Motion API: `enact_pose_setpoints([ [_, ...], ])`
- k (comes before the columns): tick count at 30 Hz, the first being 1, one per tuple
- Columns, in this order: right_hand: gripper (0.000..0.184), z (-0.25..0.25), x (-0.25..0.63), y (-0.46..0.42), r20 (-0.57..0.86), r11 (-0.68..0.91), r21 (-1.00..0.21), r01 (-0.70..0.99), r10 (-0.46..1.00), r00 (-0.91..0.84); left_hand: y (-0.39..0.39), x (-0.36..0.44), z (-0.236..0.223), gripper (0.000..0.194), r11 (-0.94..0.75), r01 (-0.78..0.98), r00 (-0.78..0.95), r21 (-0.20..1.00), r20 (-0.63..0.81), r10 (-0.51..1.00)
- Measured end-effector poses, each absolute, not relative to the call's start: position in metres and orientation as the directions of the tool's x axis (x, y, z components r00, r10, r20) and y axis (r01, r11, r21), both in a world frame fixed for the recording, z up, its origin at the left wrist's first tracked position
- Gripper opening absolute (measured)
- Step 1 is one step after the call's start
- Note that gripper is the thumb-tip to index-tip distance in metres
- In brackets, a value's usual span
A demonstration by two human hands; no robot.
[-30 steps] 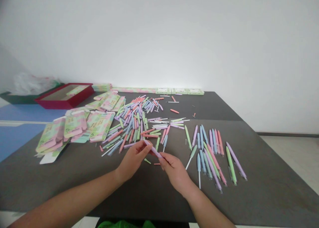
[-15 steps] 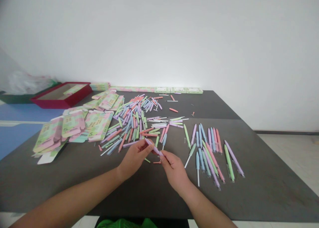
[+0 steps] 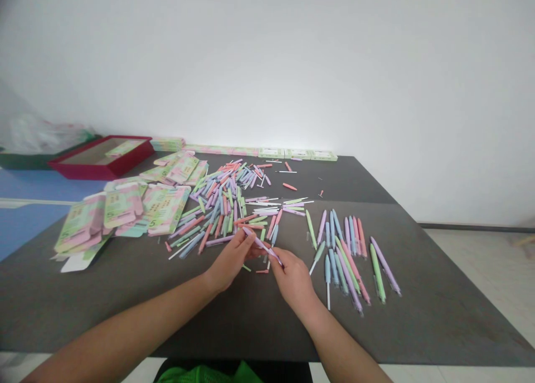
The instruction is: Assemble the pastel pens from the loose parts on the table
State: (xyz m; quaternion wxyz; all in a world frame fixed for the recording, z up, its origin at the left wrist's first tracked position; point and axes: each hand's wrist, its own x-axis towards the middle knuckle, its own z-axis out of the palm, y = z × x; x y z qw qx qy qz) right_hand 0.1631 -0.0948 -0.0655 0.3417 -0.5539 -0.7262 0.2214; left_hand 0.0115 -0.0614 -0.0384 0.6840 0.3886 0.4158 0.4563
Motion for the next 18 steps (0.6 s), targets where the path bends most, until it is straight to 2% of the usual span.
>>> enact_pose_setpoints([
  [4, 0.027, -0.066, 0.165, -0.095, 0.227, 0.279, -0.679, 0.679, 0.959, -0.167, -0.057, 0.005, -0.047, 0.012, 0.389, -0.314, 0.182, 0.866, -0.347, 0.920],
  [10, 0.027, -0.063, 0.175, -0.100, 0.245, 0.275, -0.655, 0.704, 0.958, -0.147, -0.043, -0.014, -0.047, 0.012, 0.448, -0.472, 0.174, 0.759, -0.419, 0.891],
  [15, 0.028, -0.044, 0.184, -0.111, 0.268, 0.349, -0.631, 0.693, 0.936, -0.227, -0.046, -0.010, -0.040, 0.017, 0.558, -0.623, 0.279, 0.548, -0.511, 0.813],
  [18, 0.031, -0.019, 0.185, -0.114, 0.229, 0.423, -0.553, 0.718, 0.906, -0.357, -0.053, 0.007, -0.038, 0.022, 0.598, -0.677, 0.329, 0.430, -0.550, 0.768],
])
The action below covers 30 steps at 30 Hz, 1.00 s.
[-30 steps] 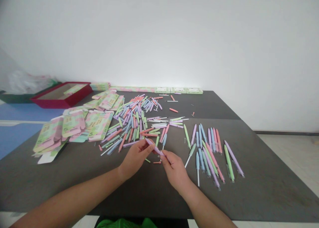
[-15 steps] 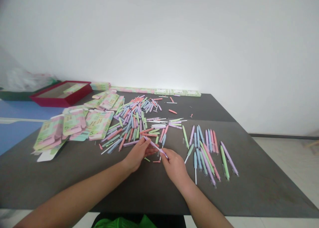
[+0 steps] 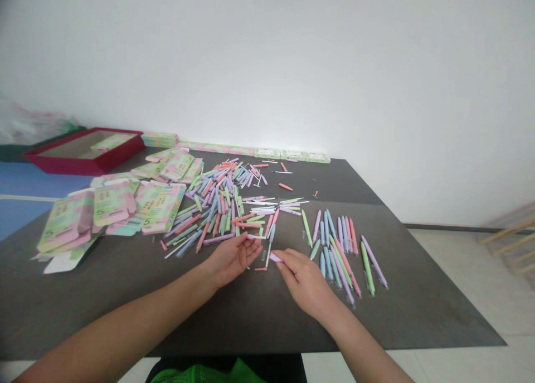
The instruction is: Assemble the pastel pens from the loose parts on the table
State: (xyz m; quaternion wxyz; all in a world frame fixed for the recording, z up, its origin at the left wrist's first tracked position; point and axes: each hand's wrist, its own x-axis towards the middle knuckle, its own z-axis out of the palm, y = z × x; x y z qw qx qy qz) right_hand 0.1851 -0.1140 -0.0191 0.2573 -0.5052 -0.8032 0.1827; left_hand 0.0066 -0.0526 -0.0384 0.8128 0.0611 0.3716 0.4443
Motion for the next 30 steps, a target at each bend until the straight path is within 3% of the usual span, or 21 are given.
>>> enact_pose_setpoints([
  [7, 0.022, 0.031, 0.177, -0.101, 0.103, 0.576, -0.072, 0.815, 0.817, -0.568, -0.058, 0.055, -0.037, 0.026, 0.641, -0.711, 0.488, 0.289, -0.455, 0.745],
  [12, 0.017, 0.043, 0.175, -0.092, 0.027, 0.625, 0.122, 0.771, 0.774, -0.632, -0.059, 0.068, -0.036, 0.030, 0.678, -0.689, 0.571, 0.258, -0.383, 0.726],
  [17, 0.020, 0.052, 0.174, -0.087, -0.029, 0.607, 0.203, 0.768, 0.788, -0.615, -0.060, 0.071, -0.036, 0.032, 0.683, -0.699, 0.587, 0.213, -0.375, 0.717],
  [30, 0.018, 0.079, 0.172, -0.075, -0.101, 0.625, 0.234, 0.745, 0.777, -0.621, -0.057, 0.074, -0.040, 0.024, 0.673, -0.726, 0.571, 0.141, -0.421, 0.705],
])
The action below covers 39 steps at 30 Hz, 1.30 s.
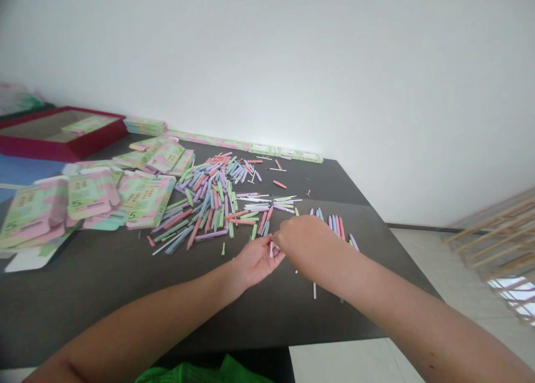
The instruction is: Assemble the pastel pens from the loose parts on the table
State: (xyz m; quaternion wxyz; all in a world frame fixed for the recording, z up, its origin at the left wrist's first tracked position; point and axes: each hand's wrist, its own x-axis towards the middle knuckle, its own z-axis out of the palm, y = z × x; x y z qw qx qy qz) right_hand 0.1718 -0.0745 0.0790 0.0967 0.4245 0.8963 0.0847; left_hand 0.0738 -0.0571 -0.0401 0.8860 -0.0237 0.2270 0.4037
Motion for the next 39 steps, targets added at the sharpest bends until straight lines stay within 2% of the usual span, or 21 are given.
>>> enact_pose_setpoints([
  [9, 0.015, 0.097, 0.156, -0.071, -0.306, 0.650, 0.313, 0.692, 0.759, -0.574, -0.053, 0.075, -0.049, 0.022, 0.669, -0.728, 0.583, 0.152, -0.377, 0.720],
  [12, 0.014, 0.102, 0.151, -0.071, -0.319, 0.647, 0.337, 0.684, 0.762, -0.564, -0.053, 0.074, -0.049, 0.021, 0.672, -0.728, 0.583, 0.138, -0.390, 0.712],
  [16, 0.014, 0.101, 0.157, -0.073, -0.288, 0.664, 0.290, 0.690, 0.748, -0.598, -0.053, 0.074, -0.047, 0.022, 0.668, -0.729, 0.579, 0.147, -0.387, 0.717],
  [18, 0.014, 0.101, 0.163, -0.073, -0.237, 0.646, 0.211, 0.734, 0.762, -0.602, -0.054, 0.073, -0.046, 0.021, 0.665, -0.731, 0.569, 0.152, -0.403, 0.717],
  [19, 0.016, 0.102, 0.166, -0.073, -0.204, 0.640, 0.132, 0.757, 0.765, -0.611, -0.054, 0.073, -0.046, 0.020, 0.662, -0.734, 0.564, 0.154, -0.406, 0.719],
  [21, 0.026, 0.104, 0.172, -0.074, -0.142, 0.623, -0.120, 0.773, 0.760, -0.635, -0.054, 0.072, -0.046, 0.018, 0.649, -0.744, 0.561, 0.158, -0.379, 0.735],
  [23, 0.034, 0.103, 0.177, -0.077, -0.103, 0.532, -0.428, 0.730, 0.774, -0.624, -0.053, 0.071, -0.045, 0.016, 0.639, -0.749, 0.564, 0.174, -0.340, 0.753],
  [26, 0.034, 0.096, 0.182, -0.083, -0.130, 0.208, -0.784, 0.585, 0.866, -0.482, -0.054, 0.069, -0.043, 0.016, 0.658, -0.728, 0.576, 0.194, -0.348, 0.740],
  [28, 0.031, 0.089, 0.185, -0.087, -0.216, -0.049, -0.915, 0.401, 0.898, -0.383, -0.054, 0.068, -0.042, 0.018, 0.674, -0.714, 0.586, 0.189, -0.365, 0.724],
  [30, 0.028, 0.083, 0.187, -0.089, -0.291, -0.250, -0.955, 0.157, 0.890, -0.352, -0.055, 0.068, -0.041, 0.019, 0.676, -0.715, 0.588, 0.177, -0.370, 0.719],
  [33, 0.039, 0.079, 0.187, -0.090, -0.299, -0.383, -0.912, -0.147, 0.866, -0.401, -0.055, 0.068, -0.041, 0.018, 0.686, -0.707, 0.602, 0.171, -0.364, 0.711],
  [36, 0.054, 0.078, 0.186, -0.090, -0.253, -0.407, -0.874, -0.267, 0.848, -0.466, -0.055, 0.067, -0.041, 0.018, 0.685, -0.702, 0.621, 0.193, -0.305, 0.722],
  [39, 0.054, 0.077, 0.184, -0.093, -0.221, -0.390, -0.874, -0.290, 0.850, -0.478, -0.057, 0.065, -0.039, 0.019, 0.671, -0.708, 0.633, 0.220, -0.223, 0.742],
])
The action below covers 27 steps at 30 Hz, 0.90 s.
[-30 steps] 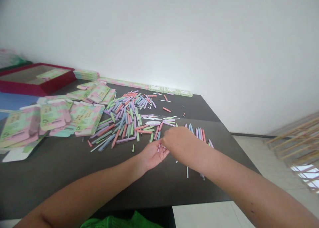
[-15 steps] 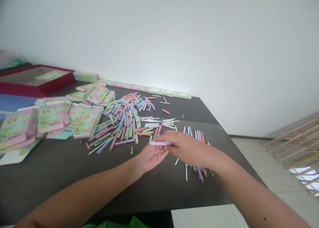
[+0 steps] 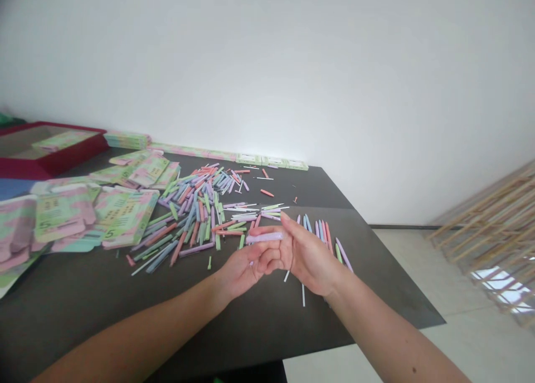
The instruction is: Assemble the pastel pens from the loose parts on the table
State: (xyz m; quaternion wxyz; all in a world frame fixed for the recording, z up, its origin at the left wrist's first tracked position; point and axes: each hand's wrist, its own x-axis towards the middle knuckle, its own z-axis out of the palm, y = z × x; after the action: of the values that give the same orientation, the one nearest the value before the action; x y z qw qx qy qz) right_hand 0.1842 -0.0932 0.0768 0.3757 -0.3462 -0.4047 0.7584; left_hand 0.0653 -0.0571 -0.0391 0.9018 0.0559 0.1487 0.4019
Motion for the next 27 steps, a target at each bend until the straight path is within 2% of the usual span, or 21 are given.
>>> enact_pose_setpoints([
  [4, 0.052, 0.072, 0.181, -0.098, -0.192, -0.314, -0.920, -0.235, 0.883, -0.429, -0.061, 0.064, -0.033, 0.025, 0.689, -0.686, 0.697, 0.233, -0.062, 0.715],
  [7, 0.053, 0.070, 0.178, -0.101, -0.164, -0.250, -0.952, -0.179, 0.905, -0.393, -0.063, 0.063, -0.031, 0.024, 0.702, -0.686, 0.718, 0.190, 0.017, 0.696],
  [15, 0.054, 0.072, 0.175, -0.108, -0.122, -0.172, -0.980, -0.098, 0.915, -0.385, -0.062, 0.060, -0.030, 0.017, 0.721, -0.662, 0.719, 0.205, -0.097, 0.688],
  [19, 0.040, 0.079, 0.178, -0.108, -0.099, -0.168, -0.975, -0.148, 0.917, -0.387, -0.059, 0.063, -0.033, 0.016, 0.697, -0.685, 0.678, 0.214, -0.165, 0.717],
  [21, 0.034, 0.077, 0.182, -0.109, -0.047, -0.091, -0.986, -0.143, 0.958, -0.284, -0.057, 0.064, -0.035, 0.018, 0.678, -0.707, 0.627, 0.200, -0.267, 0.732],
  [24, 0.027, 0.063, 0.186, -0.115, 0.096, 0.096, -0.995, 0.005, 0.995, -0.039, -0.053, 0.064, -0.035, 0.022, 0.658, -0.735, 0.569, 0.163, -0.380, 0.729],
  [27, 0.012, 0.038, 0.183, -0.127, 0.278, 0.219, -0.907, 0.359, 0.953, 0.122, -0.052, 0.063, -0.032, 0.023, 0.656, -0.739, 0.565, 0.155, -0.387, 0.729],
])
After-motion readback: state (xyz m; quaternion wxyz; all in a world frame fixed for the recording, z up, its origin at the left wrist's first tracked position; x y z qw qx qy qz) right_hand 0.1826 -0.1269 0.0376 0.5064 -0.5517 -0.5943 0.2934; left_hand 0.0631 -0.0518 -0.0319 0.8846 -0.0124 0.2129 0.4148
